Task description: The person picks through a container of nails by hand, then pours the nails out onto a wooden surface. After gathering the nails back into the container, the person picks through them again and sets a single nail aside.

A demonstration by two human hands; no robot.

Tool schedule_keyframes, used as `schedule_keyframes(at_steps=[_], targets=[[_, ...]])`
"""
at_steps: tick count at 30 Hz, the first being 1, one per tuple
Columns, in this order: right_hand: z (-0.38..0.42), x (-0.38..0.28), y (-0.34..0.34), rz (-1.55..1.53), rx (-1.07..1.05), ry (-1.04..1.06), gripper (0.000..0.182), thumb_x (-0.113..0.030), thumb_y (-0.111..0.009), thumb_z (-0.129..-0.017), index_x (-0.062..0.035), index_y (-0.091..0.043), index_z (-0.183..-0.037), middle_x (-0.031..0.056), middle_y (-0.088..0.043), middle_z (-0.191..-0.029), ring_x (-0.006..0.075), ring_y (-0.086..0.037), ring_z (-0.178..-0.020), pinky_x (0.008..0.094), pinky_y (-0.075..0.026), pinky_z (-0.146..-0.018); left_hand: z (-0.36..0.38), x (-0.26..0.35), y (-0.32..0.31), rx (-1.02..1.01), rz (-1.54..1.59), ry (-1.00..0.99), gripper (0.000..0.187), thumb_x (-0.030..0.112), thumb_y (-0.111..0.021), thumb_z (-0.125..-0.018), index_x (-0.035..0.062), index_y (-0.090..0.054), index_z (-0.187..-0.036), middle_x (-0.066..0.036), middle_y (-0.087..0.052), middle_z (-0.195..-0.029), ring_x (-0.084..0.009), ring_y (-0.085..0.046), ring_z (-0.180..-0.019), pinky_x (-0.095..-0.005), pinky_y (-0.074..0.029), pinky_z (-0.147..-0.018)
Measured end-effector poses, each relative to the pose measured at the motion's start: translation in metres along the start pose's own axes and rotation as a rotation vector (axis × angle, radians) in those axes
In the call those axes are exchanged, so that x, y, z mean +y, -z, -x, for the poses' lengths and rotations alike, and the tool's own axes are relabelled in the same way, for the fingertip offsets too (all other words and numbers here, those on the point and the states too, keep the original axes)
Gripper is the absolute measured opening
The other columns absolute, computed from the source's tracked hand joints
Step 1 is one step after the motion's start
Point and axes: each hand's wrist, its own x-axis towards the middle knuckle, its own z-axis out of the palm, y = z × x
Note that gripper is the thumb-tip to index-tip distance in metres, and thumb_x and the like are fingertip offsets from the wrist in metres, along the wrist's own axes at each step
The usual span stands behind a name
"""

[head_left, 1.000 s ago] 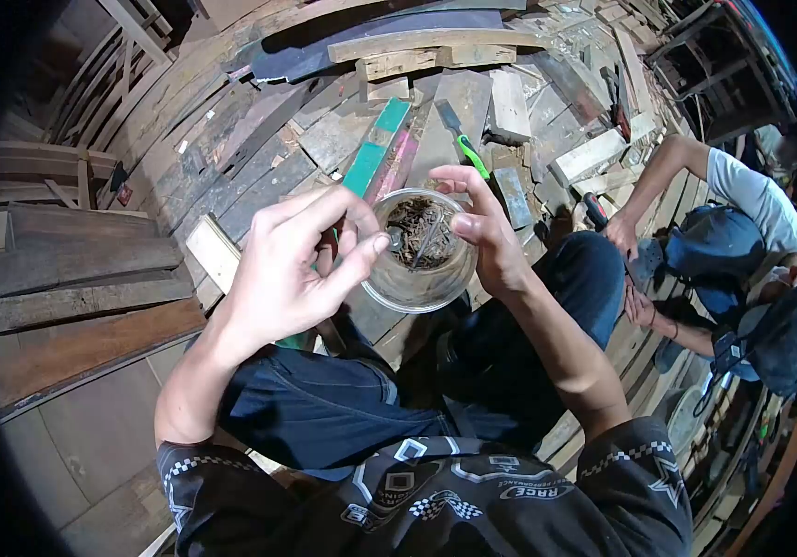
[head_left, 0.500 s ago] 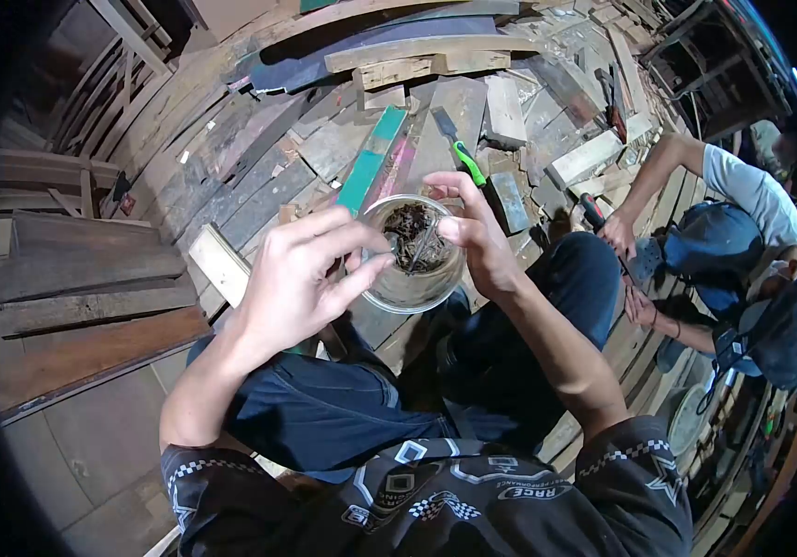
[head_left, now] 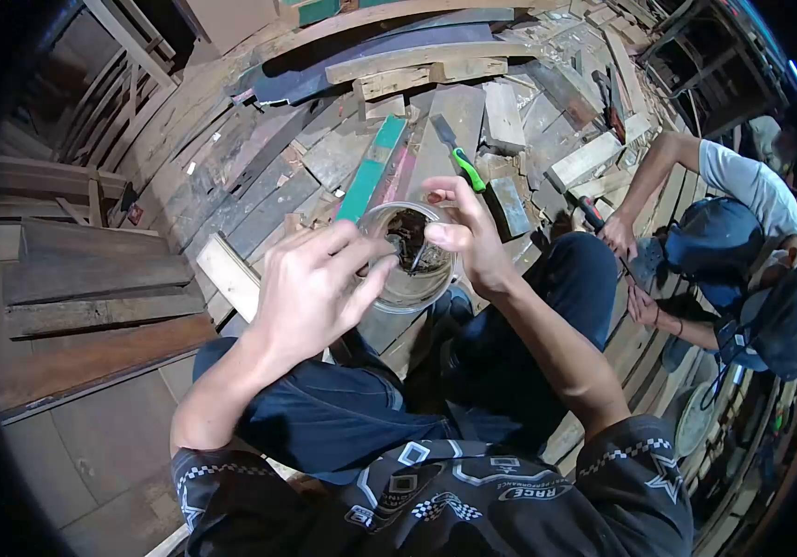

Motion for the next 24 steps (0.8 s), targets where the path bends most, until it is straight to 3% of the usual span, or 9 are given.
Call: schedule_keyframes(at_steps=[3, 11, 14, 17, 20, 22, 23, 24], targets=[[-0.002, 0.003, 0.001, 0.057, 0.021, 0.017, 0.062, -0.03, -0.073, -0.078, -0.001, -0.046, -0.126, 0.0167, -0.044, -0.122, 0.0261, -0.042, -0.12, 0.0374, -0.034, -0.104, 0.001, 0.004, -0.004, 0.007, 0.015, -0.029, 0.012, 0.011, -0.073, -0.08, 0.0055, -0.071, -0.09, -0.008, -0.057, -0.072, -0.024, -0.056, -0.06, -0.0347, -0.047, -0.06], [0.0, -0.002, -0.004, 0.104, 0.02, 0.037, 0.067, -0.035, -0.074, -0.077, 0.0002, -0.046, -0.126, 0.0183, -0.046, -0.121, 0.0272, -0.045, -0.118, 0.0382, -0.036, -0.103, 0.008, 0.015, -0.011, -0.222, -0.094, -0.124, 0.016, 0.009, -0.069, -0.081, 0.0001, -0.067, -0.095, -0.01, -0.057, -0.083, -0.0282, -0.058, -0.077, -0.0379, -0.049, -0.068], [0.002, -0.002, -0.006, 0.166, 0.015, 0.067, 0.073, -0.04, -0.077, -0.074, 0.0002, -0.046, -0.127, 0.0199, -0.047, -0.12, 0.0295, -0.047, -0.118, 0.0396, -0.037, -0.102, 0.009, 0.011, -0.013, -0.313, -0.091, -0.054, 0.011, 0.008, -0.066, -0.081, -0.0016, -0.064, -0.087, -0.013, -0.057, -0.084, -0.0311, -0.06, -0.08, -0.0411, -0.051, -0.071], [0.003, 0.004, -0.007, 0.281, -0.048, 0.073, 0.072, -0.03, -0.071, -0.075, -0.0048, -0.04, -0.134, 0.0128, -0.042, -0.119, 0.0202, -0.05, -0.108, 0.0332, -0.042, -0.094, 0.006, 0.015, -0.016, -0.442, -0.134, 0.09, 0.008, 0.0, -0.059, -0.076, -0.0047, -0.061, -0.082, -0.018, -0.061, -0.089, -0.0348, -0.065, -0.09, -0.043, -0.054, -0.076], [0.007, 0.005, -0.019, 0.208, -0.062, 0.056, 0.073, -0.036, -0.075, -0.074, -0.0037, -0.042, -0.131, 0.0161, -0.045, -0.119, 0.0263, -0.049, -0.113, 0.0383, -0.04, -0.097, 0.003, 0.012, -0.025, -0.611, -0.181, 0.256, 0.012, -0.001, -0.058, -0.078, -0.0072, -0.062, -0.087, -0.022, -0.063, -0.094, -0.0377, -0.066, -0.089, -0.0449, -0.056, -0.073], [0.008, 0.004, -0.024, 0.18, -0.057, 0.072, 0.075, -0.041, -0.08, -0.072, -0.0034, -0.046, -0.127, 0.0192, -0.047, -0.118, 0.0317, -0.048, -0.116, 0.0428, -0.038, -0.101, 0.016, 0.001, -0.046, -0.474, -0.09, 0.338, 0.014, 0.0, -0.058, -0.079, -0.007, -0.063, -0.09, -0.023, -0.064, -0.096, -0.0375, -0.066, -0.089, -0.0443, -0.056, -0.072], [0.008, 0.004, -0.024, 0.231, -0.067, 0.078, 0.074, -0.039, -0.078, -0.072, -0.0033, -0.044, -0.128, 0.0173, -0.046, -0.12, 0.0294, -0.047, -0.117, 0.0411, -0.038, -0.101, 0.022, -0.003, -0.055, -0.407, -0.043, 0.375, 0.015, 0.0, -0.059, -0.079, -0.0069, -0.063, -0.092, -0.024, -0.064, -0.096, -0.0375, -0.067, -0.089, -0.044, -0.056, -0.071], [0.009, 0.003, -0.024, 0.281, -0.077, 0.083, 0.073, -0.036, -0.076, -0.073, -0.0031, -0.043, -0.13, 0.0154, -0.044, -0.121, 0.0271, -0.046, -0.117, 0.0393, -0.037, -0.101, 0.013, 0.003, -0.047, -0.528, -0.177, 0.265, 0.015, 0.001, -0.057, -0.08, -0.0055, -0.065, -0.092, -0.024, -0.066, -0.095, -0.036, -0.067, -0.092, -0.0425, -0.056, -0.074]])
